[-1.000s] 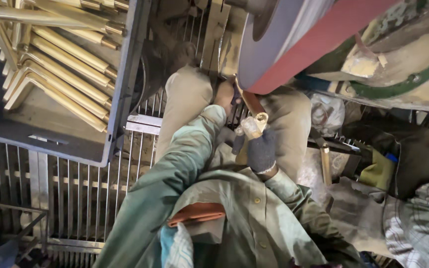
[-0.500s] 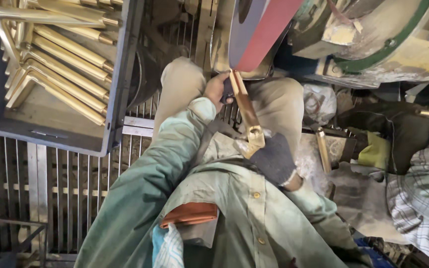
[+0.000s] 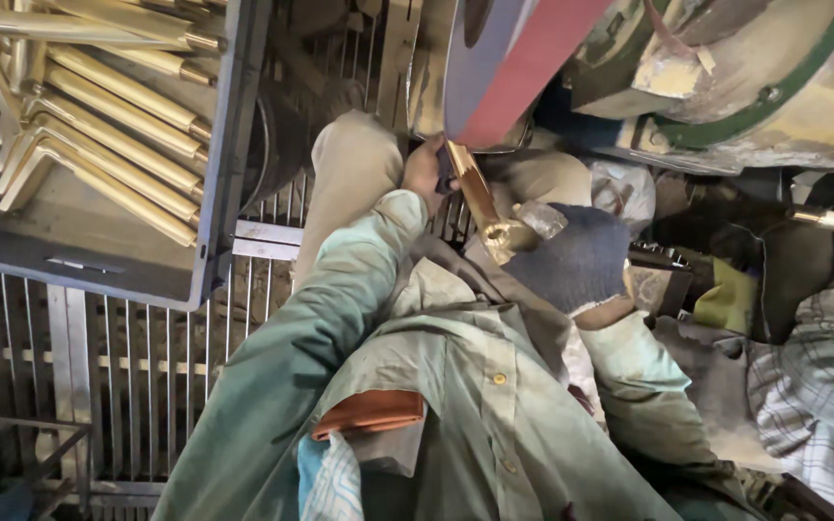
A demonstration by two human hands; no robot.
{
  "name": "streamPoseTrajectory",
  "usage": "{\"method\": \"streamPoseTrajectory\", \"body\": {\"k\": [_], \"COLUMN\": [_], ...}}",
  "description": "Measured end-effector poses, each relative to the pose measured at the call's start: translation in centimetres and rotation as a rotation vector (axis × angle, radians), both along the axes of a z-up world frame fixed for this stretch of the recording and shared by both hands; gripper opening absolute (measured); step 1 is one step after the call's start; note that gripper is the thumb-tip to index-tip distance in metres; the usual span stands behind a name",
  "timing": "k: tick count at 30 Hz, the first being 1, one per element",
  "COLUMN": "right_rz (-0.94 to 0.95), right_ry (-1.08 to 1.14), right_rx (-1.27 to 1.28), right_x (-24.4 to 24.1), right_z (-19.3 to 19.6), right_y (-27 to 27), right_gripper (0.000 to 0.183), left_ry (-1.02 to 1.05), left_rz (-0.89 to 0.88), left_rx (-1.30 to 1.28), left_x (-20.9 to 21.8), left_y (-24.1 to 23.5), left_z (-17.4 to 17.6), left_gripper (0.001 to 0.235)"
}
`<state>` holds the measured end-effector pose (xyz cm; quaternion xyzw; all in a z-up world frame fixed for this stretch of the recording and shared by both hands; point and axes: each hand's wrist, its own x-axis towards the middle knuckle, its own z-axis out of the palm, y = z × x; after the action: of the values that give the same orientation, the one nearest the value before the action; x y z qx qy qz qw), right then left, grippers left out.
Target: The person grinds several L-shaped metal pipes one at a time using a belt grinder. The person picks a pipe from a blue bin, holds it against the moving belt to smooth the surface and edges, turns the pipe to reach different sides, and then places the finished pipe into a separate collection area.
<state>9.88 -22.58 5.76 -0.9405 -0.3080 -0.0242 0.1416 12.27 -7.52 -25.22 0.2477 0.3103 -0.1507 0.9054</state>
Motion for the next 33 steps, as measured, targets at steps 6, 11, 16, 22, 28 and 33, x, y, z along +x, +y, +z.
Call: {"method": "streamPoseTrajectory", "body": {"k": [6,11,16,22,28,33], "right_rz": [0.022,0.002,-0.031,-0.087,-0.22,-0.246], "right_ry": [0.022,0.055,0.071,0.084,0.106,0.08], "right_rx": [0.062,0.08,0.1,0.119,0.169,0.221], "right_x": [2.6,4.5,5.2,1.2,-2.7,-1.7], "right_z": [-2.4,-4.1,-5.0,-2.6,0.4,-2.4], "right_y": [0.3,0.4,0.7,0.6,1.1,0.9], "right_gripper": [0.028,0.03,0.031,0.032,0.034,0.039], "left_ry": [0.03,0.137,0.224,0.086,-0.036,0.048], "left_rz": [0.039,0.038,0.037,0.102,0.014,0.036], "left_rx": [0.03,0.077,0.038,0.043,0.116,0.148], "left_x": [1.2,1.5,2.4,1.3,-0.7,0.0], "left_y": [-0.5,-1.1,-1.0,-1.7,-0.4,-0.7], "left_z": [-1.8,-6.4,-8.0,-6.6,-0.8,-3.0], "left_gripper": [0.038,0.034,0.037,0.033,0.042,0.041]}}
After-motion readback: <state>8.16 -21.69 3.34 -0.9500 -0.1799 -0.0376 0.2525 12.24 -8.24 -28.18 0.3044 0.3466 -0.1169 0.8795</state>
